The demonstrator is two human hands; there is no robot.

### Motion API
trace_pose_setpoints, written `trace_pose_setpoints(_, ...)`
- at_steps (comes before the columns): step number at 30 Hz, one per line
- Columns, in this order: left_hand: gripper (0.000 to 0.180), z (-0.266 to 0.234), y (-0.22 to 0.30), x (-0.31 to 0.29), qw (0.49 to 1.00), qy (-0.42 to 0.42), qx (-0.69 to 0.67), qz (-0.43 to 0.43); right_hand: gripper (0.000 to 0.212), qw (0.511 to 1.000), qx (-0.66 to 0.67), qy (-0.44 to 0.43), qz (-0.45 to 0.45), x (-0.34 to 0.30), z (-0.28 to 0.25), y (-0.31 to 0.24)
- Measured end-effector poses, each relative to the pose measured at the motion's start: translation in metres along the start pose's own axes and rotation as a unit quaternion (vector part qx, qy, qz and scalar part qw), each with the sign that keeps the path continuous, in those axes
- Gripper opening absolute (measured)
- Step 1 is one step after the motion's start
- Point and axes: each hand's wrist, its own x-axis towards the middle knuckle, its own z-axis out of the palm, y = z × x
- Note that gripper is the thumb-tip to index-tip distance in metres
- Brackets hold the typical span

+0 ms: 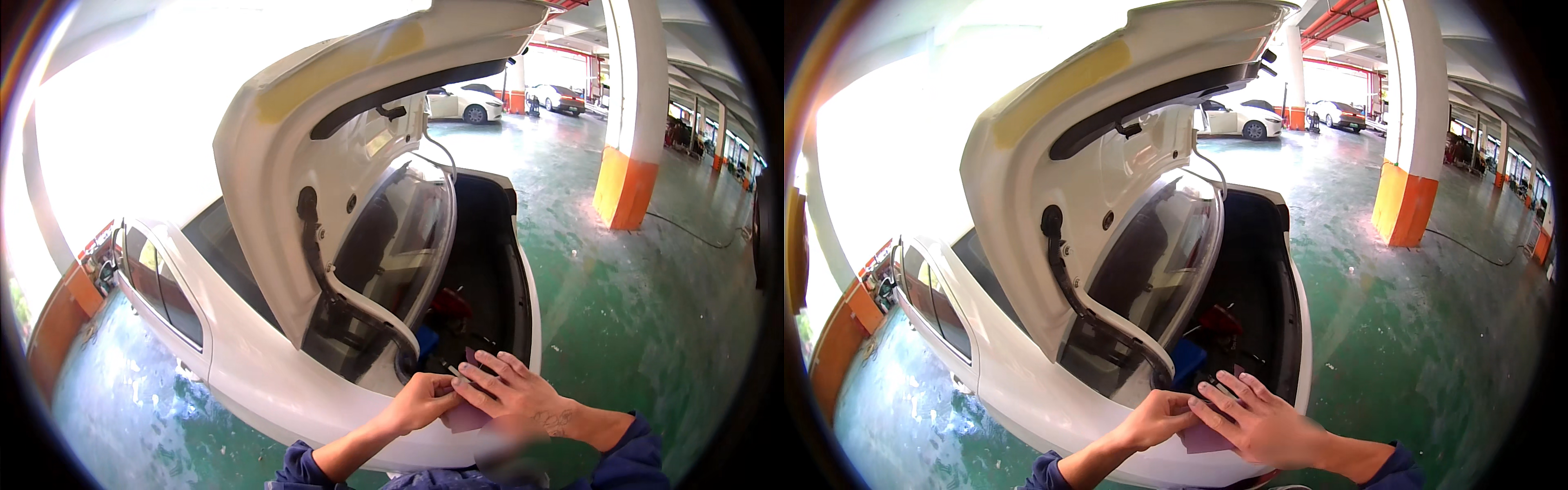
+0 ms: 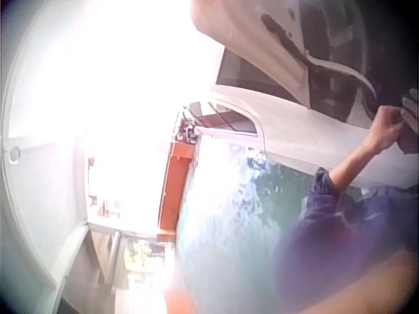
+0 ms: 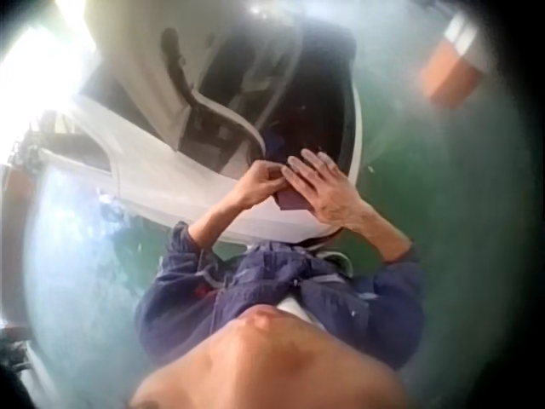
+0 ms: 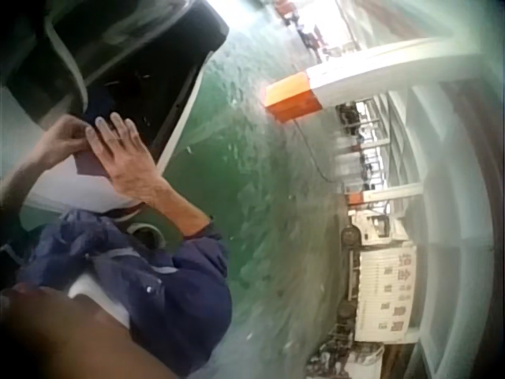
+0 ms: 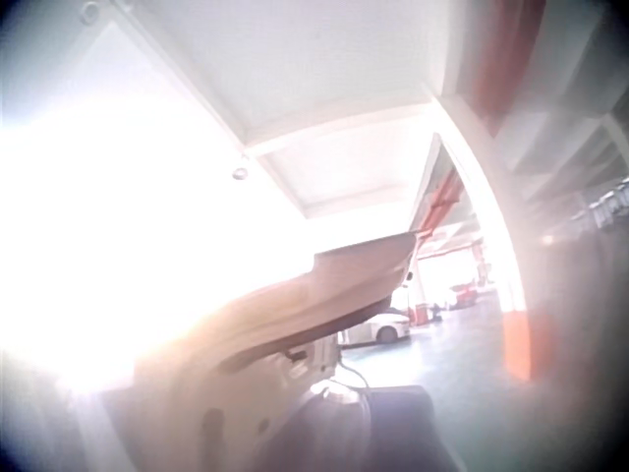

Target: The person selects a sanding block and sandpaper, then repeatedly sands the inner surface of a white car trunk lid. They frequently dip the sanding block into a bucket of water and continue sanding the same area.

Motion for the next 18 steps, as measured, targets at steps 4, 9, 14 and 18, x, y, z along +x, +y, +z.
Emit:
trace_pose_setpoints(4,0.034,-0.010,-0.009,0.004,0.994,-0.063,-0.058,-0.067,0.056,0.997,0.071,-0.011,-0.002,-0.004,0.015,-0.006)
trace_pose_setpoints(9,0.042,-0.013,-0.028,0.005,0.971,-0.091,-0.194,-0.103,0.062,0.998,0.007,-0.060,-0.012,-0.002,0.010,-0.007)
trace_pose_setpoints(14,0.042,-0.022,-0.038,0.000,0.962,-0.144,-0.205,-0.110,0.071,0.994,0.018,-0.104,0.006,-0.011,0.017,-0.022)
trace_pose_setpoints(18,0.041,-0.029,-0.046,0.007,0.970,-0.182,-0.118,-0.110,0.070,0.992,0.057,-0.104,0.052,-0.010,0.019,-0.037)
